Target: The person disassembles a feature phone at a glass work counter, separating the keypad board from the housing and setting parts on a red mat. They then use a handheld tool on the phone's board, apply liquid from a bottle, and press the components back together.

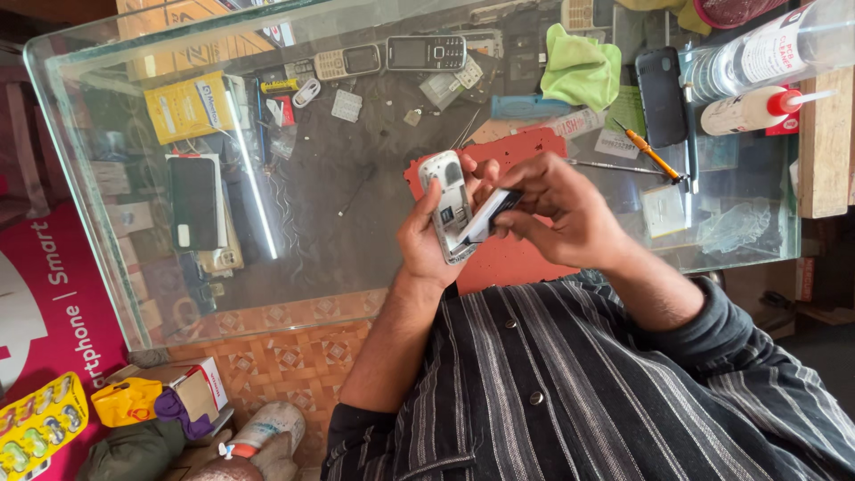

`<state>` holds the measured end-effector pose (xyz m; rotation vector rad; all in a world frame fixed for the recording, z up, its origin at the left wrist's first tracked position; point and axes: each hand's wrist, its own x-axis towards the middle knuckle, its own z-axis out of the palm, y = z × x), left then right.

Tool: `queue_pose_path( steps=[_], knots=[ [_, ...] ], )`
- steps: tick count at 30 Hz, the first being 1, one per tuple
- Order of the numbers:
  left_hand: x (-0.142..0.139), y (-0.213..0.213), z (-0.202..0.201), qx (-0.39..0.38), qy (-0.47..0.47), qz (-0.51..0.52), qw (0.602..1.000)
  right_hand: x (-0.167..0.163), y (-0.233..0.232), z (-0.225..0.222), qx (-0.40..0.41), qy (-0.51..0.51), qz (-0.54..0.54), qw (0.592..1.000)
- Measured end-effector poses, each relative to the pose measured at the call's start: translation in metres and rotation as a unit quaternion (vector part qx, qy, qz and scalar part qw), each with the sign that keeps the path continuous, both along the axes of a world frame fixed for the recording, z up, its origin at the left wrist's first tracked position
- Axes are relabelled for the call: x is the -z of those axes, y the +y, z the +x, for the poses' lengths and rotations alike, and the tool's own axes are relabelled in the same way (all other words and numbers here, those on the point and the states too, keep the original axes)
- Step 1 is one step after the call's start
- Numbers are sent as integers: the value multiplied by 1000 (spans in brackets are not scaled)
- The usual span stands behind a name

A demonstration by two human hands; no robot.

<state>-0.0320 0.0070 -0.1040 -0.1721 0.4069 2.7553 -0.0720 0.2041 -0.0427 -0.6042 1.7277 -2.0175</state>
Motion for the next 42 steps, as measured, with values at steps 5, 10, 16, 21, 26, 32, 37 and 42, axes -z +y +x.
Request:
queue_pose_path(
  steps=[5,10,16,21,26,32,37,42],
  knots=[
    [3,2,1,43,-26,33,998,0,-6,-8,-36,40,114,992],
    [7,8,4,38,-27,22,999,-4,-11,-12,-55,12,186,981],
    [11,12,9,39,-42,9,998,-10,-21,-5,-4,113,161,980],
    [25,17,7,7,-92,-22,995,-15,-26,8,3,247,226,942],
    [35,20,7,-20,-64,-247,967,-1,-26,26,36,278,294,914],
    [24,16,17,-29,86,-480,872,35,-6,24,12,-196,193,961],
    [8,14,22,-25,102,-401,910,37,10,17,2,-293,-13,956],
    [6,19,22,-23,117,-324,939,27,9,16,7,-284,-30,958]
  ],
)
